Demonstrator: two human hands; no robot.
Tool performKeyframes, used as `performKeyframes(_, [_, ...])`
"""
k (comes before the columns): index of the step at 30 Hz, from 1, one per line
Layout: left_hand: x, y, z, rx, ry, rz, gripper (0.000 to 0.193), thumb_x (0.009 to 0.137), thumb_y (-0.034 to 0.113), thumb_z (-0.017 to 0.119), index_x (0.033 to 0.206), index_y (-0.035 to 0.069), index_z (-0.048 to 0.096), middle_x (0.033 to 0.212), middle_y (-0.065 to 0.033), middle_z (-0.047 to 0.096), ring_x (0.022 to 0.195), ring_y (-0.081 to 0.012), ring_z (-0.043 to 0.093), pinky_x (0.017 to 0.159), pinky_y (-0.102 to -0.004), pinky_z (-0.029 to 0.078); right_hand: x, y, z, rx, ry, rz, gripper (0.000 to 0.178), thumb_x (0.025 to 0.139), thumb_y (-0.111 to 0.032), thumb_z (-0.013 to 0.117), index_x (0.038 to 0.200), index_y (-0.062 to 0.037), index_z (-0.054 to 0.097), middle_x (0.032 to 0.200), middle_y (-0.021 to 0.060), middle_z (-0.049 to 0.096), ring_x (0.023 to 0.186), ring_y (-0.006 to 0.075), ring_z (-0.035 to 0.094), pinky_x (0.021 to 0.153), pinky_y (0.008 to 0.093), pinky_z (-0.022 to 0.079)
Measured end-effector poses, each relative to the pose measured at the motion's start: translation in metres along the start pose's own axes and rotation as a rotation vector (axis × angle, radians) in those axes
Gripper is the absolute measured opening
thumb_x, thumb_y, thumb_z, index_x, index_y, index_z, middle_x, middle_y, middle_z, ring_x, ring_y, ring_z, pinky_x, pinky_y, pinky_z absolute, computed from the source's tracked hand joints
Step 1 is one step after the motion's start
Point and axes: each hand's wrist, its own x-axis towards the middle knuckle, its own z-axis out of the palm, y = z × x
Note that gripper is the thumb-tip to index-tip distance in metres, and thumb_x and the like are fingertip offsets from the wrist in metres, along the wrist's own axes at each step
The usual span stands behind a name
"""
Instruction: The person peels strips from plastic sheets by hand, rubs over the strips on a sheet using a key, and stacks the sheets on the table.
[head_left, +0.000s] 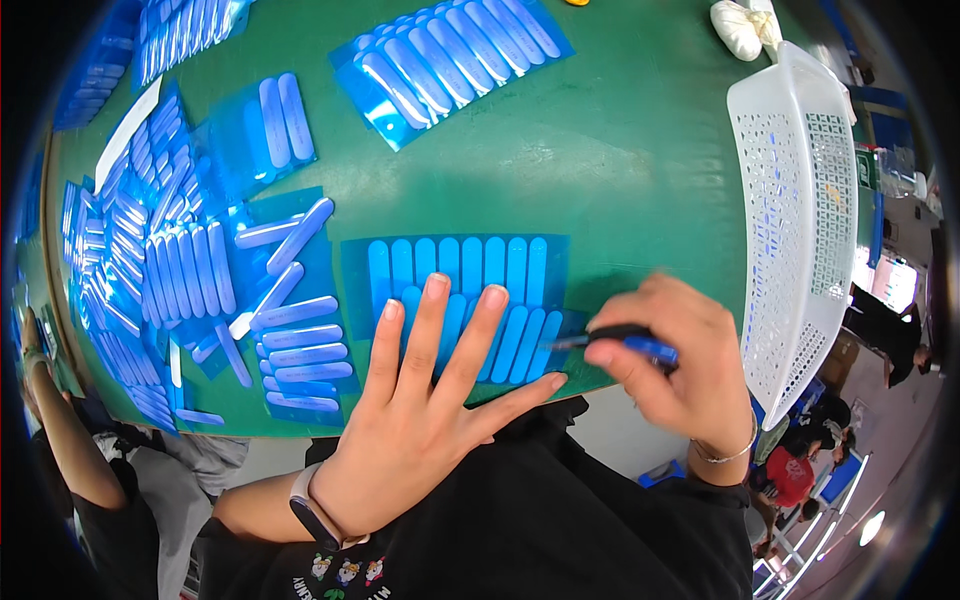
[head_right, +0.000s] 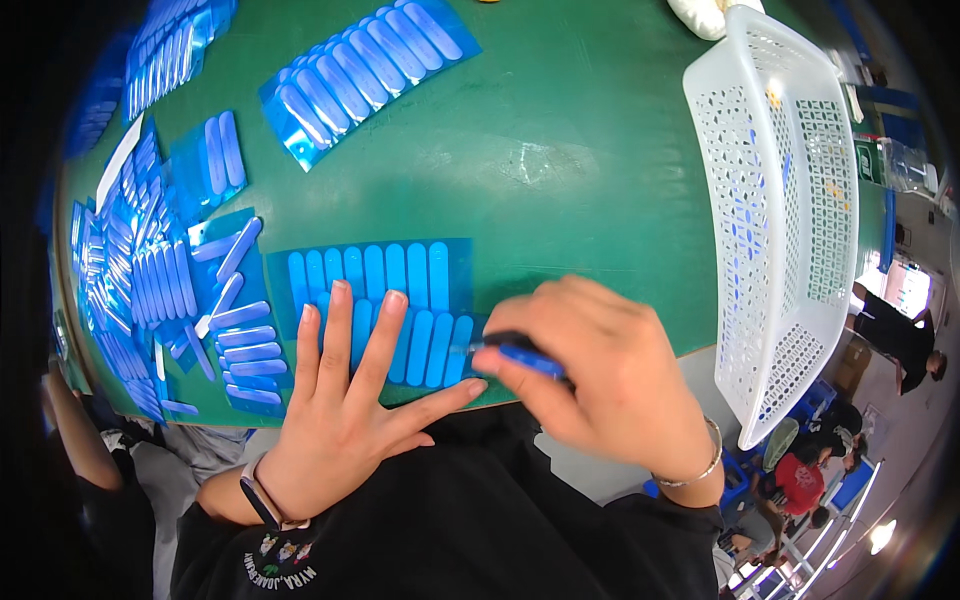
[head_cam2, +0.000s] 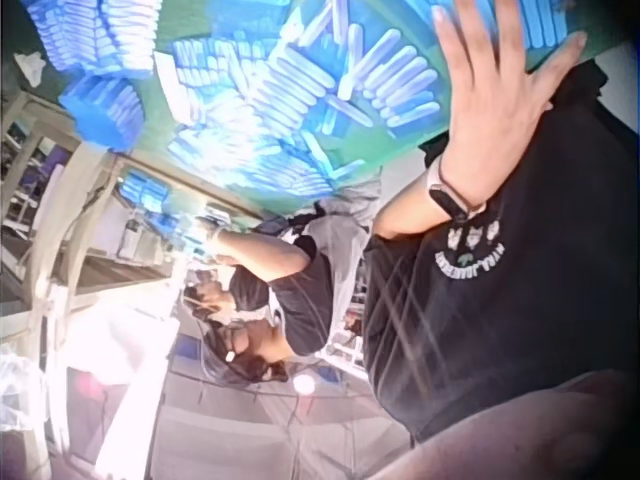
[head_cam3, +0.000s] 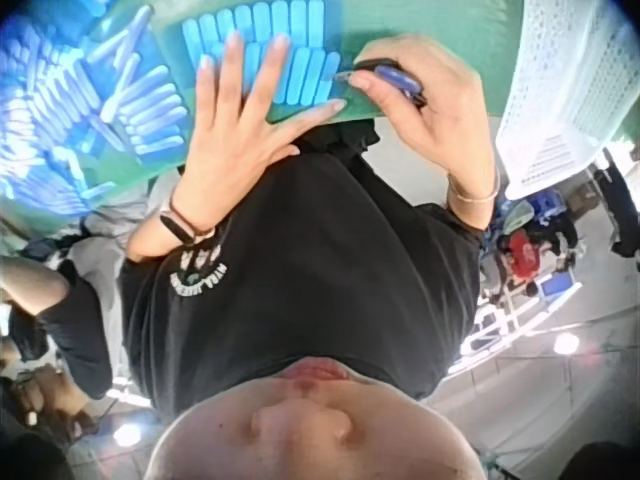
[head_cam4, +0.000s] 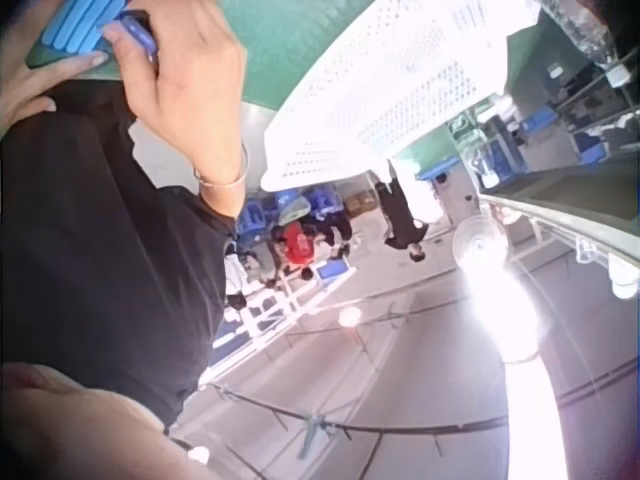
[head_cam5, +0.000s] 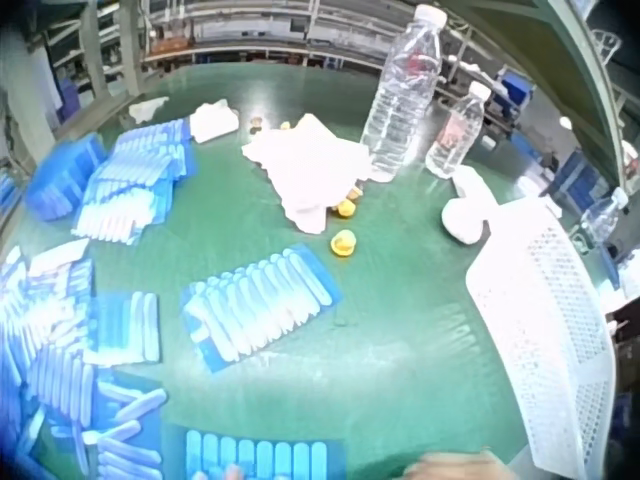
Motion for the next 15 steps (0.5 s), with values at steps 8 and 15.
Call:
performKeyframes(8, [0.0,-0.002,0.002,-0.009,0.014,0.004,0.1,0.048,0.048,0.077,0.14,0.051,0.036,0.151,-0.0221,0.026,0.134,-0.0524,0.029,0.106,-0.0621,0.028,0.008,-0.005,-0.004,-0.171,-0.004,-0.119,0.02,0.073,-0.007,0.074,0.086,-0.003,0.061,0.073,0.0078,0.06,0.063,0.0258,0.057,0.056,0.0344,0.046])
performKeyframes(15, [0.0,-0.001,0.004,-0.019,0.049,-0.006,0.102,0.046,0.046,0.077,0.139,0.051,0.037,0.152,-0.0215,0.027,0.133,-0.0524,0.03,0.105,-0.0621,0.029,0.015,-0.005,-0.005,-0.149,0.006,-0.062,0.023,0.068,-0.009,0.078,0.084,-0.0009,0.063,0.066,0.0093,0.056,0.056,0.0245,0.052,0.052,0.0312,0.039])
